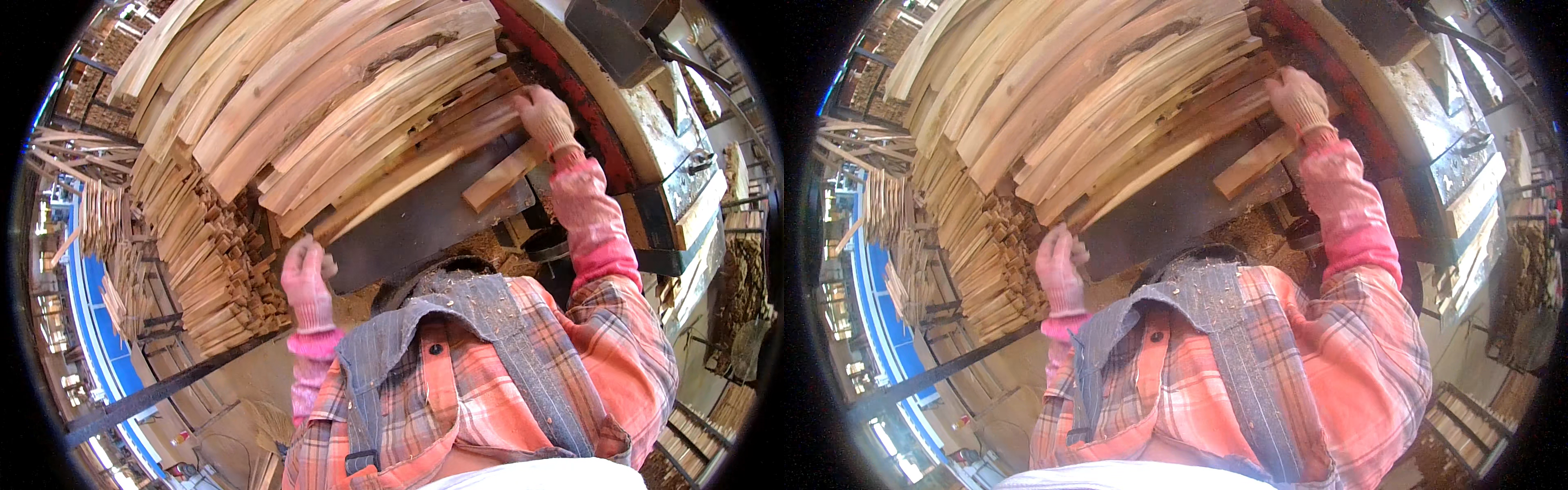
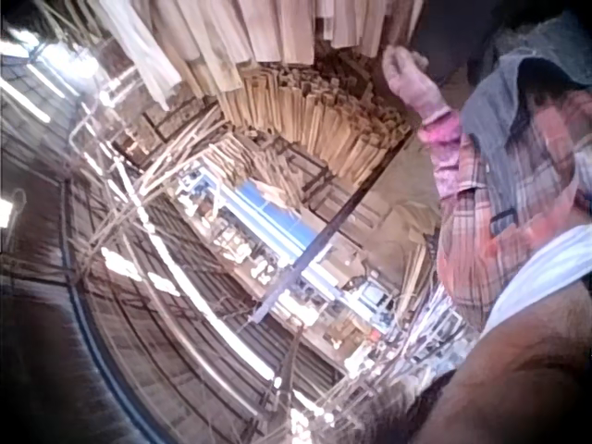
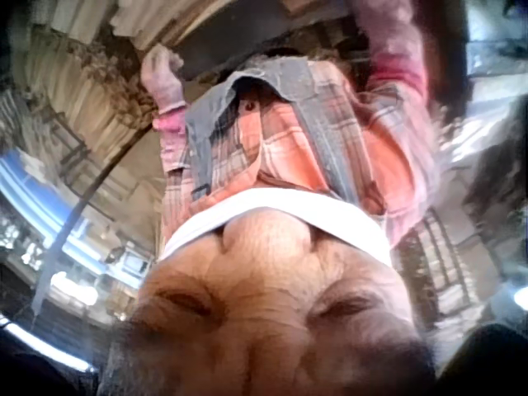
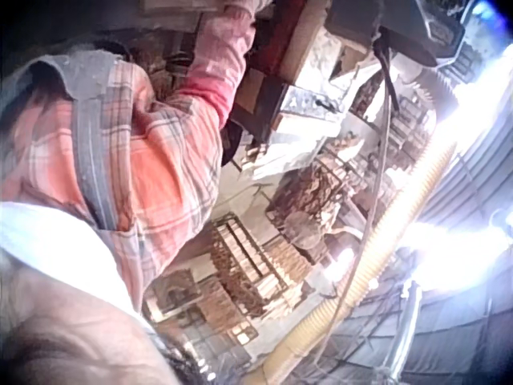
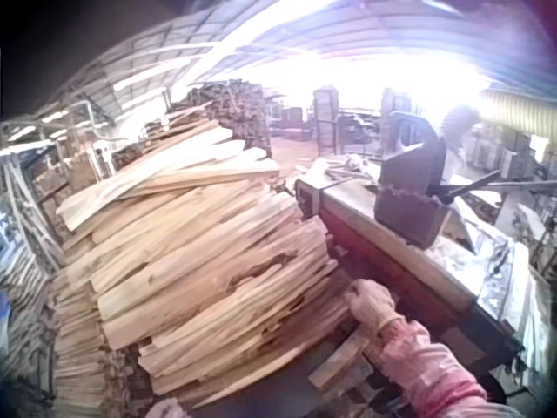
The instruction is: The person handles a flexible yellow hose and then picks up and stacks multiple thin wooden planks. They move the planks from a pile to a machine table, arranging them in a stack.
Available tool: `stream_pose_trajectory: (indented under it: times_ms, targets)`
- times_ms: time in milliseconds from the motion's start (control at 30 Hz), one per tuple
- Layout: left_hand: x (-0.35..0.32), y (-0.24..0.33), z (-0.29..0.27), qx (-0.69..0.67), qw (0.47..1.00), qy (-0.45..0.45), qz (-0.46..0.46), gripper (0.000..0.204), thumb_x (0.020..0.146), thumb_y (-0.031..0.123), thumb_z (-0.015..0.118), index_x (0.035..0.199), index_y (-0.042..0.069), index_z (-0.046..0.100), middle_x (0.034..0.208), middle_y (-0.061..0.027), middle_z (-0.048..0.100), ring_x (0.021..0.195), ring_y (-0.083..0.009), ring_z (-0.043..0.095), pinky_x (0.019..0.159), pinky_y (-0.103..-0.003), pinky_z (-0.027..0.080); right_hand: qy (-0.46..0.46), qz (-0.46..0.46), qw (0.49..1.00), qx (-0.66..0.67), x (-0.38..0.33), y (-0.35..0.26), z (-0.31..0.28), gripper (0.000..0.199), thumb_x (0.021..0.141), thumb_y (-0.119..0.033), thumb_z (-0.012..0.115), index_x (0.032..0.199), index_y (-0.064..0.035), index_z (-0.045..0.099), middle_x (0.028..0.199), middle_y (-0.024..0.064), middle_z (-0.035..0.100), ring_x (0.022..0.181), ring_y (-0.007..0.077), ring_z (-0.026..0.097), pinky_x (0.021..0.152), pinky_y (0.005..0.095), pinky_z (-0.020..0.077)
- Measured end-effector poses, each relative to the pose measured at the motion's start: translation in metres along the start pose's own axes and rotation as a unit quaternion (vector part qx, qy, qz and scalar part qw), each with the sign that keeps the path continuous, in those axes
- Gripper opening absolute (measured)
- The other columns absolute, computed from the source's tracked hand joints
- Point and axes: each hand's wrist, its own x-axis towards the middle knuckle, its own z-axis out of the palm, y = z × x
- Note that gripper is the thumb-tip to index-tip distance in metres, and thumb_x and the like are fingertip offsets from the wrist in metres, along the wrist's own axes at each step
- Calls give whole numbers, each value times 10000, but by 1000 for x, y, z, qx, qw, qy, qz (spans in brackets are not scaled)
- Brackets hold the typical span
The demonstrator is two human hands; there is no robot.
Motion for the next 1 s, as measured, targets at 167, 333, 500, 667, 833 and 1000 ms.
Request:
stream_pose_trajectory:
  times_ms: [167,333,500,667,833,1000]
  targets:
    - [-38,-11,7,58,993,-73,-66,309,964,148,669,1205,-42,635,890,-79,669,724,-118,631,637,-283,561,-16,-17,998,-55,-30,23,9,529,927,-395,611,1324,-45,609,1307,228,618,1248,411,566,1057,493,453]
    - [-38,-28,27,108,974,-143,-136,340,929,164,705,1191,-43,644,945,-89,687,776,-143,658,665,-299,574,-4,-11,993,-115,-36,34,32,507,953,-316,586,1397,-73,558,1436,174,531,1300,376,528,1091,480,441]
    - [-24,-36,73,54,970,-226,-74,356,924,137,697,1226,-42,634,1011,-130,699,834,-179,686,741,-317,577,-39,-64,984,-163,-58,-1,27,432,935,-295,594,1299,-61,598,1340,149,593,1224,364,577,1008,478,483]
    - [-14,-35,143,109,931,-348,-25,470,898,155,742,1294,-58,604,1121,-140,707,956,-173,680,861,-307,552,-20,-28,991,-130,-50,9,34,431,916,-296,596,1272,-53,604,1313,170,606,1201,377,579,1007,488,476]
    - [-27,-9,137,31,904,-409,-119,511,868,170,772,1320,-5,609,1145,-131,700,1008,-182,668,883,-336,548,-33,-50,991,-123,-56,-2,25,413,911,-295,605,1260,-74,620,1320,152,611,1223,375,568,1020,496,459]
    - [-6,-14,64,323,932,-65,152,546,862,230,773,1353,63,604,1191,-152,672,1005,-227,671,862,-366,546,2,-202,979,-40,-77,-59,27,340,915,-274,624,1221,-132,665,1275,119,637,1217,343,589,998,496,459]
